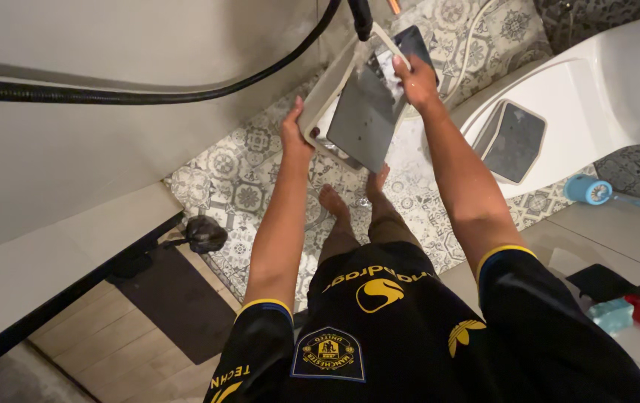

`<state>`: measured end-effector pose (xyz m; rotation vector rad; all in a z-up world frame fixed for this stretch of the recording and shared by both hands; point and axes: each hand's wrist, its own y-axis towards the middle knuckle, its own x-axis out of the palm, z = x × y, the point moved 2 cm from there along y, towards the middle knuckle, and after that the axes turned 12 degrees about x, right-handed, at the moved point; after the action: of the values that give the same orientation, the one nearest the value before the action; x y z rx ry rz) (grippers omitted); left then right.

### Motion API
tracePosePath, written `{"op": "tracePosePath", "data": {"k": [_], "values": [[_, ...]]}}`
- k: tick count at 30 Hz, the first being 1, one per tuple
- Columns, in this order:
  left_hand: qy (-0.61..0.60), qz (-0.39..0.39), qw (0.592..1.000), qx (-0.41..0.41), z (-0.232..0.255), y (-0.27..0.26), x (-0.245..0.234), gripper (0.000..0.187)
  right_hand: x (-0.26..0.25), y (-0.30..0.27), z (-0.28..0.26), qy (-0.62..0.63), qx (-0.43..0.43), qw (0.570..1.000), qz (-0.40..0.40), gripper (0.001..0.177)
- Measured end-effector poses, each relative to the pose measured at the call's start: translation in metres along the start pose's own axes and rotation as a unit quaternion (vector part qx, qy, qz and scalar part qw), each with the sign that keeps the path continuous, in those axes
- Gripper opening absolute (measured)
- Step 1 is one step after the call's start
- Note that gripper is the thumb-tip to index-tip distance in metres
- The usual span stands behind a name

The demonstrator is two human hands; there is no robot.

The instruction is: The person soaps and scrubs several small black and grey plastic bins with a sponge, then rinses them under a stream of water from a handheld bidet sprayer in a bathroom.

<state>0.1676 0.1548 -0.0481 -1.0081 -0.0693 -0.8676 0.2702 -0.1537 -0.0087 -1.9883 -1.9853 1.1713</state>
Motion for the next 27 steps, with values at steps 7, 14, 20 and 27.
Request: {"op": "tracePosePath", "data": {"k": [7,14,20,27], "values": [[-0.060,-0.037,0.998,-0.009,-0.029,0.016,-0.025,0.035,0.012,-0.009,0.052,0.443,0.159,0.866,-0.170,0.082],[0.089,-0.050,0.993,0.062,-0.024,0.020,-0.078,0.034,0.030,-0.025,0.014,0.460,0.058,0.877,-0.125,0.039],[0.081,-0.129,0.985,0.083,-0.032,0.014,-0.067,0.055,0.058,-0.029,-0.013,0.294,-0.076,0.953,-0.021,0.027],[0.308,-0.274,0.853,0.321,-0.011,-0.016,-0.005,0.077,0.021,0.009,0.000,0.385,-0.103,0.916,0.055,0.029]]}}
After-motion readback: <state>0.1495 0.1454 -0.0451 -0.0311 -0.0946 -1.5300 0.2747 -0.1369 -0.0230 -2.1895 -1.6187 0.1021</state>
